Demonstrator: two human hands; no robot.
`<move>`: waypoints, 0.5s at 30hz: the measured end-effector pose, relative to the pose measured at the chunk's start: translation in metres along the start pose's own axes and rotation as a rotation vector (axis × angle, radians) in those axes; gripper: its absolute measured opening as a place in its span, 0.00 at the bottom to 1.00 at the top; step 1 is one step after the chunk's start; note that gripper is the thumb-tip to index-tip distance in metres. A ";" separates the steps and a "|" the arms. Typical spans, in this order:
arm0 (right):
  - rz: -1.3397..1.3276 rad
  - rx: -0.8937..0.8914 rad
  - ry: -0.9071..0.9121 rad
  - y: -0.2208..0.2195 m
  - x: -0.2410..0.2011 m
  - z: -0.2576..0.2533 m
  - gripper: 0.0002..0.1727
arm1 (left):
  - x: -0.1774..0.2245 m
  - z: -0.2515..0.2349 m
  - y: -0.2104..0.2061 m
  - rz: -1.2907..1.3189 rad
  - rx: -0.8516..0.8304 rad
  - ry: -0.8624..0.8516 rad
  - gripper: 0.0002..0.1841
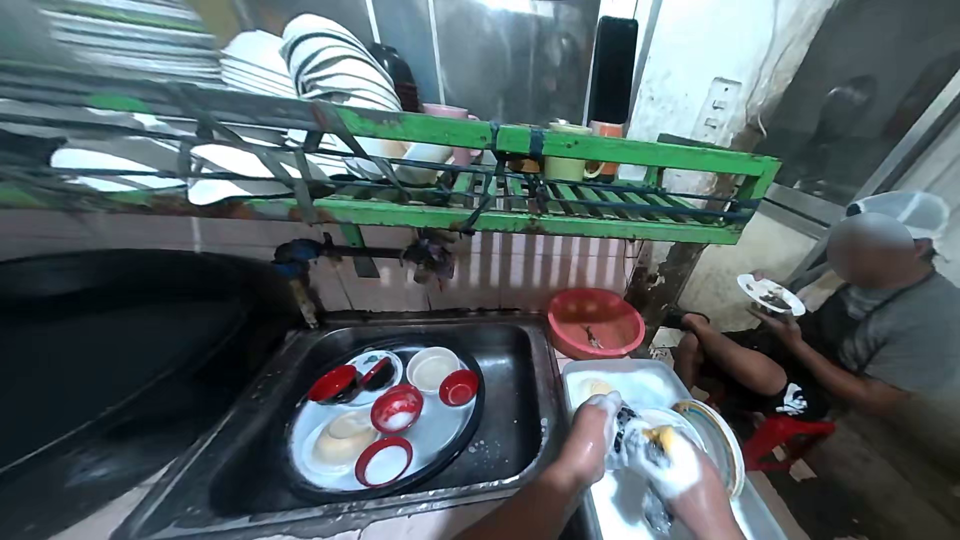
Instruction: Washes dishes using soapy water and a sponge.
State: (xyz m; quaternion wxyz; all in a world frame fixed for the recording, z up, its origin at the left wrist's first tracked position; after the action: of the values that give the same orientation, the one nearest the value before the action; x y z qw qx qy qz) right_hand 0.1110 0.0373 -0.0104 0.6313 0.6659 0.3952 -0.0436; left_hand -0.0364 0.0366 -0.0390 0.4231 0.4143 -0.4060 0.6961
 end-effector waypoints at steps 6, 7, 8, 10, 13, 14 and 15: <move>-0.265 -0.030 -0.200 0.038 0.029 -0.010 0.31 | -0.003 -0.003 0.006 0.206 0.009 0.052 0.19; -0.363 -0.012 -0.264 0.040 0.027 -0.008 0.33 | 0.001 -0.001 0.006 0.199 0.015 0.039 0.19; -0.403 -0.035 -0.308 0.039 0.022 -0.006 0.33 | 0.003 0.001 0.003 0.188 0.025 0.031 0.18; -0.339 -0.080 -0.338 0.028 0.016 -0.008 0.34 | 0.005 0.004 -0.004 0.111 0.023 0.018 0.20; -0.201 0.038 -0.289 0.015 0.020 -0.014 0.34 | -0.003 0.001 -0.017 -0.064 0.065 -0.025 0.20; -0.173 0.070 -0.269 0.010 0.019 -0.014 0.33 | -0.003 0.000 -0.019 -0.127 0.092 -0.044 0.20; -0.136 0.084 -0.245 0.006 0.017 -0.014 0.31 | -0.002 -0.001 -0.019 -0.185 0.103 -0.059 0.20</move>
State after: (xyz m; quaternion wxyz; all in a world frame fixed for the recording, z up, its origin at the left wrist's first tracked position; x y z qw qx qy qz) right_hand 0.1200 0.0582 -0.0116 0.6418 0.6533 0.3571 -0.1838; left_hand -0.0185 0.0424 -0.0373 0.4513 0.4916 -0.3421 0.6616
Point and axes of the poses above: each hand's wrist, its own z-axis away from the middle knuckle, its own y-axis out of the back of the hand, x = y × z, the point moved 2 cm from there along -z, towards the middle knuckle, and after that the axes turned 7 degrees about y, right-handed, at the moved point
